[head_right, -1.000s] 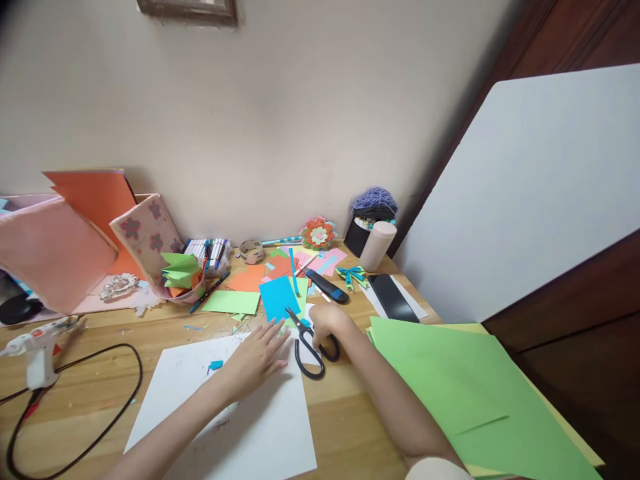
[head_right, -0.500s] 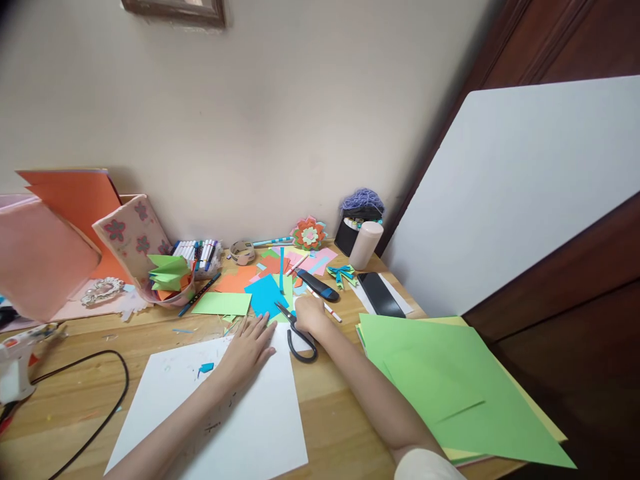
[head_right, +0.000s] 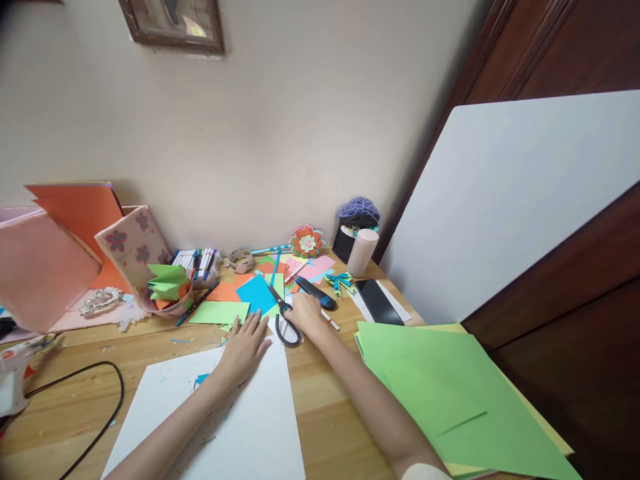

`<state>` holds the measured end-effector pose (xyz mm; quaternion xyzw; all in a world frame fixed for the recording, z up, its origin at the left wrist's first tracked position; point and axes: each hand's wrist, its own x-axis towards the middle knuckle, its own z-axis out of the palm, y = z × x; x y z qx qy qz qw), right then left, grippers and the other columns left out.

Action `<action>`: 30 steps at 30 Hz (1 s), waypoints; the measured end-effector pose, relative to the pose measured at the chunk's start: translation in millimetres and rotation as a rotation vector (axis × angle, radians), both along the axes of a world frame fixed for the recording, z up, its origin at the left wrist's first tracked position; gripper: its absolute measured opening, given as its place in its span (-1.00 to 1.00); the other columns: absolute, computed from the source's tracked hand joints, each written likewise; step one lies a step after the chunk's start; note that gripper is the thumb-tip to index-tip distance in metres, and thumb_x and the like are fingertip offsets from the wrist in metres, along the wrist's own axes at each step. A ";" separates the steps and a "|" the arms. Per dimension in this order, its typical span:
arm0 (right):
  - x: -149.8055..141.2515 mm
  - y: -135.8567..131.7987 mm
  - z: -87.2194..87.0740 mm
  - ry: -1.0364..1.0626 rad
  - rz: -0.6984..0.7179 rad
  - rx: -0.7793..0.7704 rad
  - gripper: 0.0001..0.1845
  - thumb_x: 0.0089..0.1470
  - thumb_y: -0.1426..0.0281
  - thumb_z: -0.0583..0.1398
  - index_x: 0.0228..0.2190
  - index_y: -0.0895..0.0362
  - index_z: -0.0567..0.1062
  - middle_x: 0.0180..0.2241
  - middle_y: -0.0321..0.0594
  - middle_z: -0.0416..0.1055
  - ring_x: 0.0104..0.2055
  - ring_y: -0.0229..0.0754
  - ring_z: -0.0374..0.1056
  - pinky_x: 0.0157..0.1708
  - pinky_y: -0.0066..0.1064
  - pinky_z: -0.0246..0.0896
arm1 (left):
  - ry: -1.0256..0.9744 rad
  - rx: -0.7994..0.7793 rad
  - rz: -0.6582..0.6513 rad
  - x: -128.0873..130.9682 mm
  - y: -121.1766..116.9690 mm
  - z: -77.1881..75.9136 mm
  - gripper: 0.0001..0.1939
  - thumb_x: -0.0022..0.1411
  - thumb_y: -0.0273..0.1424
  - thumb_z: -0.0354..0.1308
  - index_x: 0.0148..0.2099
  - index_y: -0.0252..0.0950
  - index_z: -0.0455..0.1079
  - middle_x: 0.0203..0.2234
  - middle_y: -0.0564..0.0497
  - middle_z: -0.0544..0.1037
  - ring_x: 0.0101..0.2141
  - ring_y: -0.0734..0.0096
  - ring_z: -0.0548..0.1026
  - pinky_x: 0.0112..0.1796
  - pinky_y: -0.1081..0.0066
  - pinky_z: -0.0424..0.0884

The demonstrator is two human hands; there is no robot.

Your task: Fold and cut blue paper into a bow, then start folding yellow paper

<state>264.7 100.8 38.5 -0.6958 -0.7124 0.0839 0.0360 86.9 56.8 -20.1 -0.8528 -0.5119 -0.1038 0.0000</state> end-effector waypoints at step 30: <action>117.3 -173.0 -23.3 0.165 -0.408 0.134 -0.56 0.02 0.39 0.11 -0.03 0.27 0.31 0.03 0.10 0.24 0.12 0.01 0.13 0.09 -0.22 0.00 | -0.516 -0.263 -0.367 30.0 -24.0 8.9 -0.71 0.29 -0.34 -0.18 -0.04 -0.22 0.29 -0.09 -0.10 0.45 -0.05 0.21 0.39 -0.05 0.15 0.30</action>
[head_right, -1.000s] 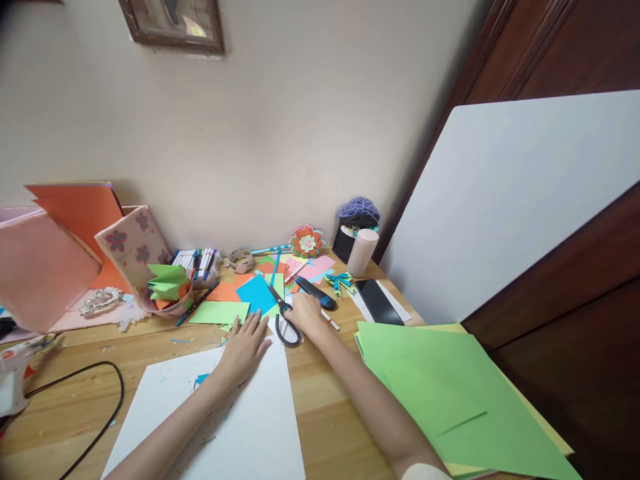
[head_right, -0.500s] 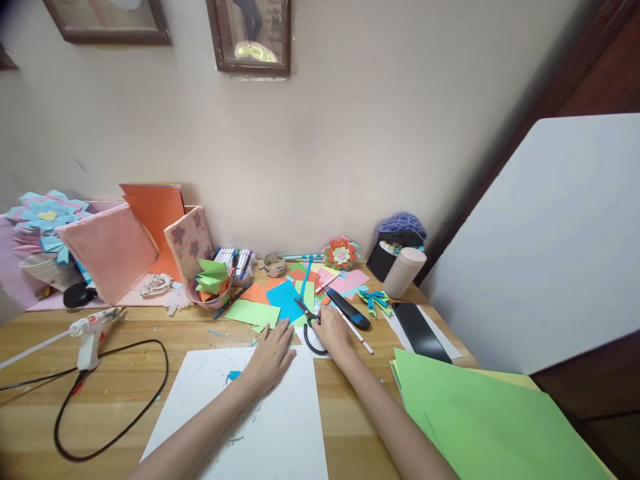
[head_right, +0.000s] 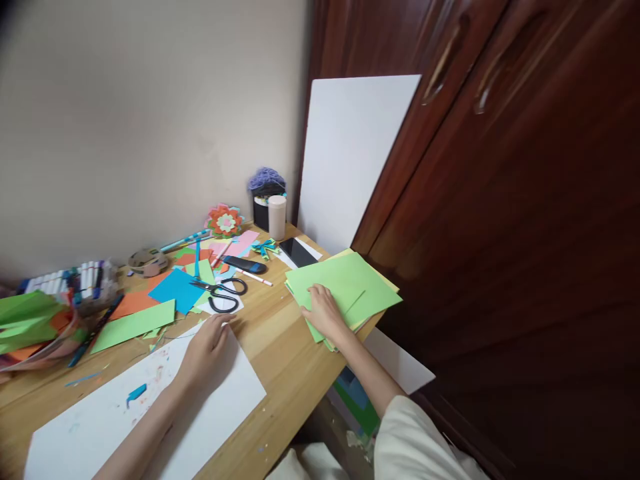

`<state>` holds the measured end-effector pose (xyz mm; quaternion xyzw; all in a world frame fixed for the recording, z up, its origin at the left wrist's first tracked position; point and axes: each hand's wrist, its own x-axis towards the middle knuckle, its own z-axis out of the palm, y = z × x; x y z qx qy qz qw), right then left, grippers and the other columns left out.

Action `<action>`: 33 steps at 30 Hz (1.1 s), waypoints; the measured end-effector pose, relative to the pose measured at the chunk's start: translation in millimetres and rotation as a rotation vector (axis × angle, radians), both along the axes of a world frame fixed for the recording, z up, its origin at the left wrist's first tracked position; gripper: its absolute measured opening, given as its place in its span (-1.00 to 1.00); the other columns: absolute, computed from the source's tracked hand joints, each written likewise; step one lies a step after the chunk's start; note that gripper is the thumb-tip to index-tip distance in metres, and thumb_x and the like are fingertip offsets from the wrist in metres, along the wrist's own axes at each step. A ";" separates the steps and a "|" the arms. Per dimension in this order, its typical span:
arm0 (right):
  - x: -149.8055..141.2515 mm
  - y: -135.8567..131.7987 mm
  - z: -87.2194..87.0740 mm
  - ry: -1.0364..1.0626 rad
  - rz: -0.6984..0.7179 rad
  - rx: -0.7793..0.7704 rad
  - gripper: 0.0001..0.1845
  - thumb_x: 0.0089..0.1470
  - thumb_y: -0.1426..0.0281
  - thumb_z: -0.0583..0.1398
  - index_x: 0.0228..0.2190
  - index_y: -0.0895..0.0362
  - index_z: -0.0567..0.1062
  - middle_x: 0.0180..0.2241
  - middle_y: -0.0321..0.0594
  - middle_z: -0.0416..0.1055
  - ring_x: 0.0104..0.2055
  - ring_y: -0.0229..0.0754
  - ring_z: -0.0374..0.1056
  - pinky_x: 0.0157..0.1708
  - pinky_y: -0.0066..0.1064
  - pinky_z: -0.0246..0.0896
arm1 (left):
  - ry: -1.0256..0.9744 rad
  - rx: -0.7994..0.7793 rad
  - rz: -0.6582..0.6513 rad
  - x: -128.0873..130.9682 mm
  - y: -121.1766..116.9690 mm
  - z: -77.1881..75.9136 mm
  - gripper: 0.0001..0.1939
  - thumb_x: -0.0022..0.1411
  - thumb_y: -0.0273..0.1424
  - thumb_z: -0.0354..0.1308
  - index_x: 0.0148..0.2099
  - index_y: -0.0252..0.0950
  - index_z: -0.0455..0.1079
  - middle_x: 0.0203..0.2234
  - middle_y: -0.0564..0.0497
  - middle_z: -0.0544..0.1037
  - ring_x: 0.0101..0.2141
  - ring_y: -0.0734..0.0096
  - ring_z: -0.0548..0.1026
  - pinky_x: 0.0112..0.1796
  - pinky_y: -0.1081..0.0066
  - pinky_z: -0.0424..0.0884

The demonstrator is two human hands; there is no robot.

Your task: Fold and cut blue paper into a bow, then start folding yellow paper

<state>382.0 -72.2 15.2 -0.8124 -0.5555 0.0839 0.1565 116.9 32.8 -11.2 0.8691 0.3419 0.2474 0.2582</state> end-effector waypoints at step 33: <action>39.6 -46.7 -34.2 -0.156 -0.128 0.010 -0.60 0.14 0.50 -0.07 -0.03 0.29 0.36 0.03 0.11 0.32 0.02 -0.01 0.33 -0.11 -0.27 0.30 | -0.240 -0.504 -0.406 128.3 -63.5 -14.6 -0.64 0.20 -0.35 -0.04 0.05 -0.23 0.28 -0.18 -0.08 0.42 -0.31 0.38 0.42 -0.25 0.33 0.35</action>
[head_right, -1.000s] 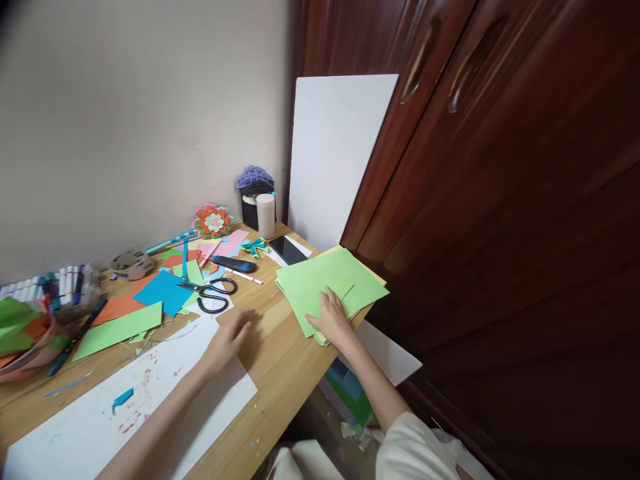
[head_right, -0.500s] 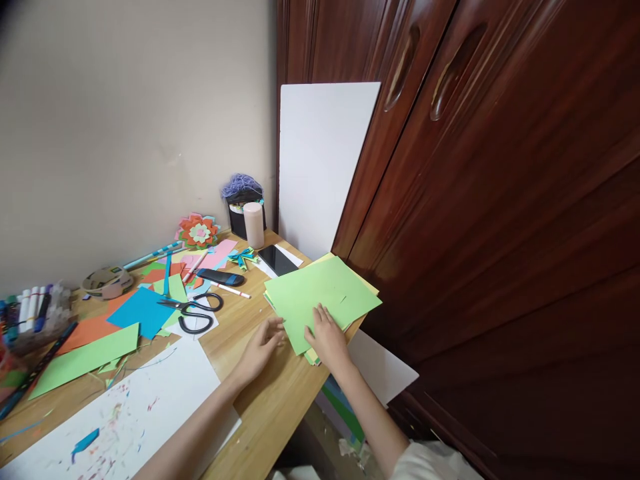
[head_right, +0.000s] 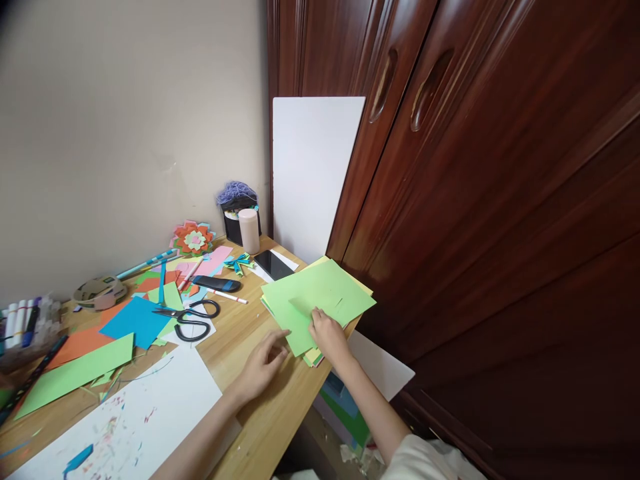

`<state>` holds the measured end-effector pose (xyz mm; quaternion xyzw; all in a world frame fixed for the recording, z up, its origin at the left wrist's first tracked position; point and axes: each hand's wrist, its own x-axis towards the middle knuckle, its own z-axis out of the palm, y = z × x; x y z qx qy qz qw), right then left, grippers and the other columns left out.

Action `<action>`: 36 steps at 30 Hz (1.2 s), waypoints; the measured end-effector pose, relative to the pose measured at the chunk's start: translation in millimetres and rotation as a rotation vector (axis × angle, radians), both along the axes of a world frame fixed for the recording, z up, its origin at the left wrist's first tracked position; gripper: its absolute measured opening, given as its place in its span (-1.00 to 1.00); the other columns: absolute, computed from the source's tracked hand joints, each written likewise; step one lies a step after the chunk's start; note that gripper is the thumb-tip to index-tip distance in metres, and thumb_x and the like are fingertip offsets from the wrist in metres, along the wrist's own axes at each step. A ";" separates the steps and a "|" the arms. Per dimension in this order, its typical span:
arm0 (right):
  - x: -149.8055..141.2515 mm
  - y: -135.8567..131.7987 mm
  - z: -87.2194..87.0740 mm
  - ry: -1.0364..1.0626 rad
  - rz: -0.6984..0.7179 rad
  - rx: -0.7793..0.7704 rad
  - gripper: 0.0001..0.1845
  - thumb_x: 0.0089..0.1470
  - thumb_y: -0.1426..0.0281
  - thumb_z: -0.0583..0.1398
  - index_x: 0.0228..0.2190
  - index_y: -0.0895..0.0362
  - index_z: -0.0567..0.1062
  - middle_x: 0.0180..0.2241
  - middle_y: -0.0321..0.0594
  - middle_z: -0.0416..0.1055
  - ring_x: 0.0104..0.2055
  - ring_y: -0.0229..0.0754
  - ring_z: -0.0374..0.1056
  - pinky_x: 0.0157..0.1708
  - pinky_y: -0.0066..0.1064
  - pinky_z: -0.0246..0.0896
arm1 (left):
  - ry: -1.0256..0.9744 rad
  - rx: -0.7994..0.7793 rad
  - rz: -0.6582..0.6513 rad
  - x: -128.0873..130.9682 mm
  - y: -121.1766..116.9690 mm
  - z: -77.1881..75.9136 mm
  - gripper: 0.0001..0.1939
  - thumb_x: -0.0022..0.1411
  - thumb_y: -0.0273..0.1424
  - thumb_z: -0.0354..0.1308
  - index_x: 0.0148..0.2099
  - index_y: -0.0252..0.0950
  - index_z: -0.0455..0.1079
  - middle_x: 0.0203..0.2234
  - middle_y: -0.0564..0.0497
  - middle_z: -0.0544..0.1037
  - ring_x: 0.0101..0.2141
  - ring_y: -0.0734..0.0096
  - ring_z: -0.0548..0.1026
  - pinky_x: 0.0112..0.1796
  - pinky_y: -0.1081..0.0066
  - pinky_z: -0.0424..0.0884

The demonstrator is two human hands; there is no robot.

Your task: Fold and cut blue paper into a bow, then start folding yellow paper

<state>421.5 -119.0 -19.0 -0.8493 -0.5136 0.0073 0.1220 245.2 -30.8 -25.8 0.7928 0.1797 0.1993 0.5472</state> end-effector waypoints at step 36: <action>-6.3 -1.7 -6.9 0.233 0.082 -0.020 -0.12 0.02 0.08 0.09 0.23 0.24 -0.09 0.30 -0.06 -0.38 0.32 -0.01 -0.45 0.24 -0.11 -0.22 | -0.235 -1.220 0.441 -5.0 35.0 8.1 -0.80 0.15 -0.46 0.09 -0.15 -0.42 0.39 -0.26 -0.16 0.59 -0.20 0.17 0.54 -0.10 0.25 0.42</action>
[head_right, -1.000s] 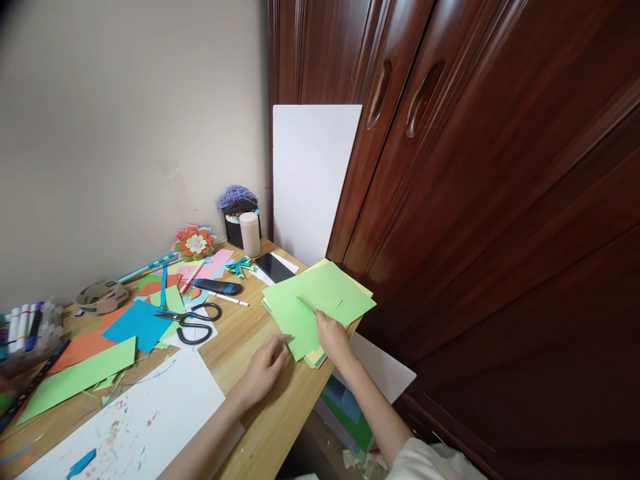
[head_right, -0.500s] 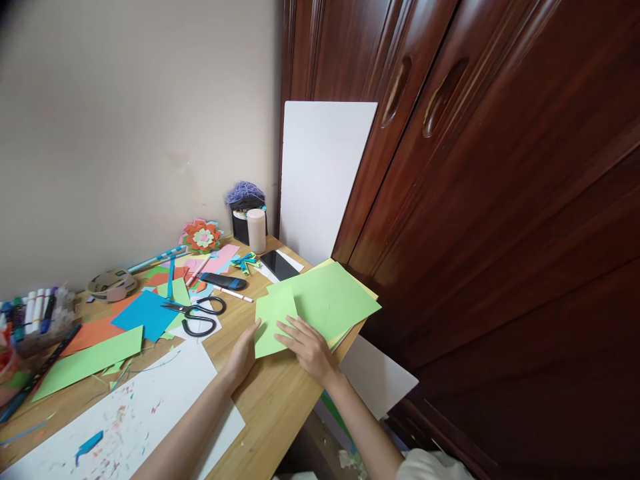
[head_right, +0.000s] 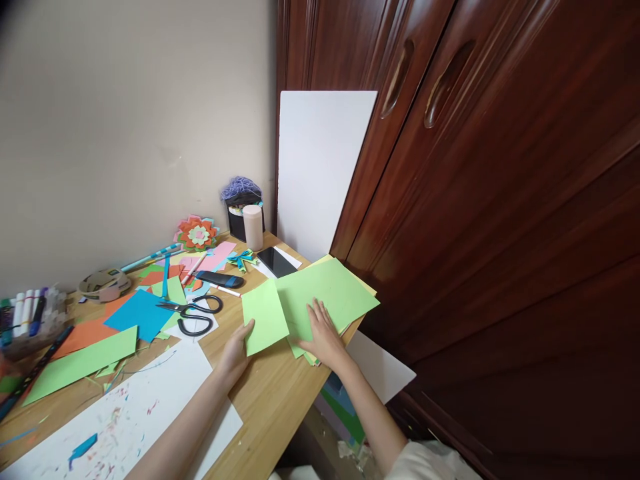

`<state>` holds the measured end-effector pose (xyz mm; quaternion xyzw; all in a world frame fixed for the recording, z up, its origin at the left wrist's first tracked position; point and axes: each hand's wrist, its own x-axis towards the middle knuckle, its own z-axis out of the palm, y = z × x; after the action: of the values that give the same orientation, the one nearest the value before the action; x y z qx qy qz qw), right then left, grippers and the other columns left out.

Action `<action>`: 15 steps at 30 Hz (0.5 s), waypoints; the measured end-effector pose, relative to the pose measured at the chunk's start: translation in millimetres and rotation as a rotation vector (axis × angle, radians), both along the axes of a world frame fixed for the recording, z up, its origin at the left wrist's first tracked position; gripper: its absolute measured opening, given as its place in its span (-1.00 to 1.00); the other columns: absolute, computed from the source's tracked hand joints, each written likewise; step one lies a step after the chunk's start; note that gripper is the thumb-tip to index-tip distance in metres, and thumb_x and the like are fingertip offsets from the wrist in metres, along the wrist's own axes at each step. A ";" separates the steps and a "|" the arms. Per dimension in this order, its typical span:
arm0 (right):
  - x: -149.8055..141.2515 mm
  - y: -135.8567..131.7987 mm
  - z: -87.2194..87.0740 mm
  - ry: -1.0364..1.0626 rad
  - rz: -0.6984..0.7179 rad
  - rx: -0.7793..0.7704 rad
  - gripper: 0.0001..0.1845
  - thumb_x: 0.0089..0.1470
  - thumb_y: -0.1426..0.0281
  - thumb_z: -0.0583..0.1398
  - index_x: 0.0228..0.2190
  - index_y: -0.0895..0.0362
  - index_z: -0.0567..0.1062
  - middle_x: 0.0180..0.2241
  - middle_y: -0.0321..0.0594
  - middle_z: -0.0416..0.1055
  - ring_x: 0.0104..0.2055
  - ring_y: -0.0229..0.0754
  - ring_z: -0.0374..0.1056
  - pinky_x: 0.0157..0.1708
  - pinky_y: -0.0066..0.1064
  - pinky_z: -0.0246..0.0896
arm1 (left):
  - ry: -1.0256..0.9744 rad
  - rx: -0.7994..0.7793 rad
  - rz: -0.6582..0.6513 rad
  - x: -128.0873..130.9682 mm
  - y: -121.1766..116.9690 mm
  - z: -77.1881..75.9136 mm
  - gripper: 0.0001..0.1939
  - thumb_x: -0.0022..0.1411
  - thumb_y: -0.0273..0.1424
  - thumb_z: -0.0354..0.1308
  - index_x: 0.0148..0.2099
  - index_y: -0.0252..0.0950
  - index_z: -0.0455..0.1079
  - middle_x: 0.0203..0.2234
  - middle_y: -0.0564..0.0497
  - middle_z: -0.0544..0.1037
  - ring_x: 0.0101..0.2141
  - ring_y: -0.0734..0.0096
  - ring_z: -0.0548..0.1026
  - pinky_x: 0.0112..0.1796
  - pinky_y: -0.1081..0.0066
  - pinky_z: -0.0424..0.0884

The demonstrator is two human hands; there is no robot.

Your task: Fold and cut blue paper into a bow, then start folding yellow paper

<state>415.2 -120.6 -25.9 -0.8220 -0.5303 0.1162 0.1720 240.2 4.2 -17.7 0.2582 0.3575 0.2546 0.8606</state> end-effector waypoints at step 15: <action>7.5 6.3 7.1 -0.148 0.030 -0.006 -0.30 0.00 0.21 0.13 0.10 0.36 0.21 0.19 0.14 0.05 0.23 0.08 0.01 0.10 -0.14 0.12 | -0.044 -0.101 0.074 -5.1 3.8 7.7 -0.71 0.16 -0.43 0.12 -0.05 -0.38 0.38 -0.22 -0.11 0.57 -0.22 0.27 0.54 -0.19 0.35 0.49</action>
<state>422.7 -114.3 -18.7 -0.8209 -0.5534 0.0594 0.1281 235.2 8.0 -10.1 0.1956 0.3604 0.2735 0.8701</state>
